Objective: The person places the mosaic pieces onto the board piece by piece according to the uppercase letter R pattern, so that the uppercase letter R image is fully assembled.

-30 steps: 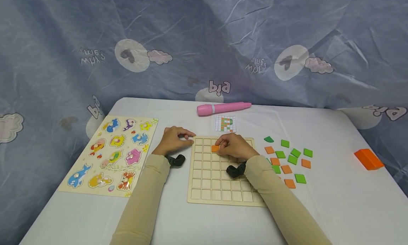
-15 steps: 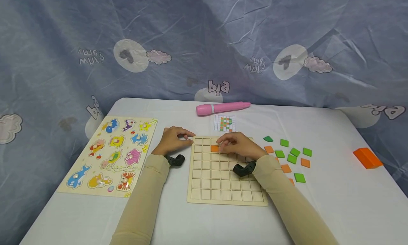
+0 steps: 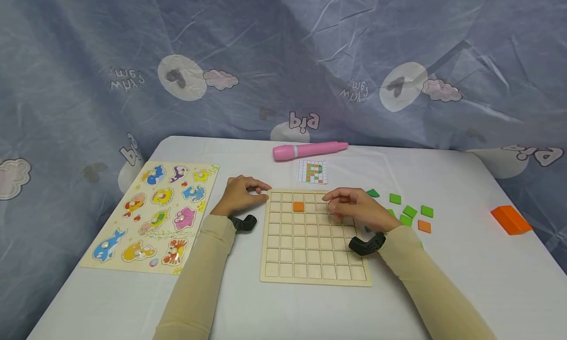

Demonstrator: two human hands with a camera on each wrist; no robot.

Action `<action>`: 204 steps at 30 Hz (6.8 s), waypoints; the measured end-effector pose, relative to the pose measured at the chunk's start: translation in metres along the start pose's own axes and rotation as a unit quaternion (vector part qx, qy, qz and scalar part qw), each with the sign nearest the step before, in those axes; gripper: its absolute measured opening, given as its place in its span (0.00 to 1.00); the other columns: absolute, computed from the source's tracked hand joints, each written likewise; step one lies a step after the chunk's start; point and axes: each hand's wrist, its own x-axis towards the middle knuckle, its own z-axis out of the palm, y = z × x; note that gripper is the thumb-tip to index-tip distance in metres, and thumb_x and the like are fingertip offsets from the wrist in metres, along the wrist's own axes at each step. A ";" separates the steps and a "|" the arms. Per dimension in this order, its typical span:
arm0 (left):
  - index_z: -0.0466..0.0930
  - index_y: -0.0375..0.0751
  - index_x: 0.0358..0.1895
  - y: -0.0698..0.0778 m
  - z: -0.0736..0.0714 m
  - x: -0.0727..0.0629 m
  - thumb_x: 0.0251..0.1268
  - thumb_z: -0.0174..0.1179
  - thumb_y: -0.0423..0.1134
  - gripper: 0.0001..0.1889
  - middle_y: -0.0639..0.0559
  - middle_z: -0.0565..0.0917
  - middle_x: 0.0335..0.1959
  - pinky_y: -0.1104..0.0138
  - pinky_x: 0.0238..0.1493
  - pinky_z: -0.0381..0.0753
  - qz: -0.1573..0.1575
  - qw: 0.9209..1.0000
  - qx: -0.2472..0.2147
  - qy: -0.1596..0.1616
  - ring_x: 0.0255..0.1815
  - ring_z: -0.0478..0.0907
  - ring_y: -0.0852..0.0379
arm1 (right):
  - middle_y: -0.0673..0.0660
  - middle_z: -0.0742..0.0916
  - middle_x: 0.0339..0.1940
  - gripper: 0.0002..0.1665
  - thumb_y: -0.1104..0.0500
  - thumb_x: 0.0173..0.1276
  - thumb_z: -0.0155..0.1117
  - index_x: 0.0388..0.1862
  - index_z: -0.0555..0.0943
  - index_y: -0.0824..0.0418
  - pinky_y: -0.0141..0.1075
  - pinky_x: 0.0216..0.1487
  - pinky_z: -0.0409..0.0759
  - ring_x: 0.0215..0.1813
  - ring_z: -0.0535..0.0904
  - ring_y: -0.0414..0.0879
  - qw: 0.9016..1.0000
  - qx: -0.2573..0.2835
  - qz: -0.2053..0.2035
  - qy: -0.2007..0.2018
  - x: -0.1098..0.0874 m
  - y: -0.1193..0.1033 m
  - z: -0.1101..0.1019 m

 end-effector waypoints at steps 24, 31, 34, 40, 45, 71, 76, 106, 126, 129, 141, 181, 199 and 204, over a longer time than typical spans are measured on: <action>0.96 0.47 0.49 -0.002 0.001 0.001 0.61 0.75 0.42 0.13 0.61 0.82 0.26 0.49 0.65 0.58 0.001 1.000 -0.003 -0.002 0.44 0.76 0.51 | 0.54 0.88 0.41 0.16 0.62 0.83 0.63 0.64 0.81 0.67 0.38 0.28 0.73 0.35 0.80 0.47 0.996 -0.046 -0.026 0.078 -0.087 0.026 -0.040; 0.96 0.47 0.48 -0.004 0.002 0.001 0.61 0.75 0.42 0.13 0.61 0.82 0.27 0.49 0.64 0.57 0.005 1.000 -0.006 -0.001 0.44 0.77 0.52 | 0.51 0.91 0.51 0.15 0.66 0.83 0.61 0.64 0.82 0.67 0.36 0.45 0.86 0.44 0.87 0.45 0.994 -0.053 -0.033 0.087 -0.110 0.034 -0.059; 0.96 0.47 0.48 -0.003 0.002 0.001 0.61 0.75 0.42 0.13 0.61 0.82 0.26 0.49 0.64 0.57 0.006 1.000 -0.008 0.000 0.44 0.77 0.51 | 0.52 0.91 0.47 0.15 0.65 0.84 0.61 0.64 0.81 0.68 0.34 0.45 0.85 0.41 0.85 0.46 0.992 -0.073 -0.024 0.102 -0.121 0.037 -0.068; 0.96 0.46 0.48 -0.002 0.002 0.001 0.60 0.75 0.41 0.13 0.61 0.82 0.26 0.49 0.64 0.57 0.004 1.000 -0.008 0.001 0.43 0.76 0.51 | 0.47 0.90 0.50 0.16 0.65 0.84 0.61 0.66 0.83 0.63 0.33 0.46 0.86 0.44 0.86 0.44 0.987 -0.091 0.001 0.134 -0.141 0.048 -0.093; 0.96 0.46 0.48 0.000 0.001 0.001 0.61 0.75 0.41 0.13 0.61 0.81 0.25 0.49 0.64 0.57 0.002 1.000 -0.008 0.000 0.43 0.75 0.51 | 0.44 0.92 0.52 0.18 0.66 0.84 0.59 0.67 0.83 0.56 0.33 0.46 0.87 0.49 0.88 0.39 0.985 -0.089 0.009 0.145 -0.154 0.058 -0.114; 0.95 0.45 0.49 -0.001 -0.001 0.001 0.60 0.76 0.39 0.13 0.61 0.81 0.26 0.49 0.62 0.57 0.012 1.000 -0.009 -0.004 0.41 0.74 0.52 | 0.43 0.92 0.46 0.15 0.78 0.72 0.67 0.56 0.86 0.71 0.27 0.41 0.81 0.41 0.85 0.38 0.977 -0.148 -0.058 0.145 -0.166 0.095 -0.124; 0.95 0.45 0.49 -0.001 -0.001 0.001 0.61 0.76 0.39 0.13 0.61 0.82 0.27 0.48 0.62 0.56 0.008 1.000 -0.011 -0.004 0.41 0.74 0.52 | 0.46 0.89 0.38 0.17 0.79 0.66 0.70 0.52 0.88 0.68 0.30 0.33 0.79 0.33 0.80 0.41 0.974 -0.170 -0.070 0.128 -0.166 0.096 -0.123; 0.96 0.46 0.49 -0.002 0.002 0.001 0.61 0.75 0.41 0.13 0.60 0.81 0.27 0.48 0.65 0.56 -0.007 1.000 -0.005 -0.002 0.44 0.75 0.51 | 0.49 0.82 0.33 0.18 0.78 0.56 0.79 0.45 0.90 0.67 0.32 0.30 0.71 0.32 0.74 0.41 0.955 -0.246 -0.101 0.132 -0.162 0.096 -0.116; 0.96 0.46 0.49 -0.005 0.003 0.001 0.61 0.77 0.40 0.13 0.61 0.81 0.26 0.49 0.63 0.56 0.003 1.000 -0.016 -0.006 0.42 0.75 0.52 | 0.42 0.88 0.35 0.16 0.78 0.60 0.76 0.46 0.87 0.71 0.30 0.31 0.76 0.32 0.78 0.38 0.957 -0.235 -0.078 0.153 -0.160 0.090 -0.108; 0.96 0.47 0.49 -0.005 0.003 0.001 0.61 0.76 0.41 0.13 0.61 0.81 0.26 0.49 0.63 0.56 0.002 1.000 -0.016 -0.006 0.42 0.75 0.52 | 0.43 0.89 0.37 0.16 0.79 0.61 0.74 0.48 0.85 0.74 0.29 0.33 0.78 0.33 0.80 0.38 0.960 -0.226 -0.075 0.145 -0.159 0.087 -0.109; 0.96 0.47 0.49 -0.004 0.003 0.000 0.60 0.76 0.41 0.13 0.61 0.81 0.27 0.48 0.64 0.57 0.003 1.000 -0.009 -0.002 0.43 0.75 0.52 | 0.42 0.91 0.38 0.15 0.81 0.65 0.70 0.50 0.81 0.81 0.23 0.40 0.82 0.40 0.86 0.32 0.970 -0.199 -0.080 0.115 -0.151 0.079 -0.111; 0.96 0.46 0.48 -0.005 0.002 0.000 0.61 0.75 0.41 0.12 0.60 0.81 0.26 0.48 0.65 0.57 0.001 1.000 -0.011 -0.001 0.42 0.75 0.52 | 0.55 0.93 0.36 0.13 0.69 0.74 0.69 0.55 0.82 0.71 0.32 0.39 0.79 0.35 0.85 0.42 0.972 -0.221 -0.042 0.062 -0.092 0.013 -0.076; 0.96 0.47 0.48 -0.005 0.003 0.002 0.61 0.76 0.41 0.12 0.60 0.81 0.25 0.48 0.65 0.56 -0.002 1.000 -0.012 -0.003 0.41 0.73 0.52 | 0.61 0.92 0.39 0.13 0.69 0.74 0.70 0.54 0.81 0.72 0.31 0.43 0.84 0.38 0.87 0.42 0.982 -0.179 -0.057 0.038 -0.066 0.013 -0.057; 0.96 0.46 0.48 -0.004 0.002 0.001 0.61 0.76 0.40 0.12 0.60 0.81 0.25 0.48 0.65 0.57 0.001 1.000 -0.012 -0.003 0.41 0.73 0.52 | 0.59 0.92 0.38 0.14 0.69 0.74 0.71 0.55 0.82 0.71 0.31 0.45 0.82 0.39 0.85 0.39 0.981 -0.179 -0.061 0.039 -0.058 0.016 -0.051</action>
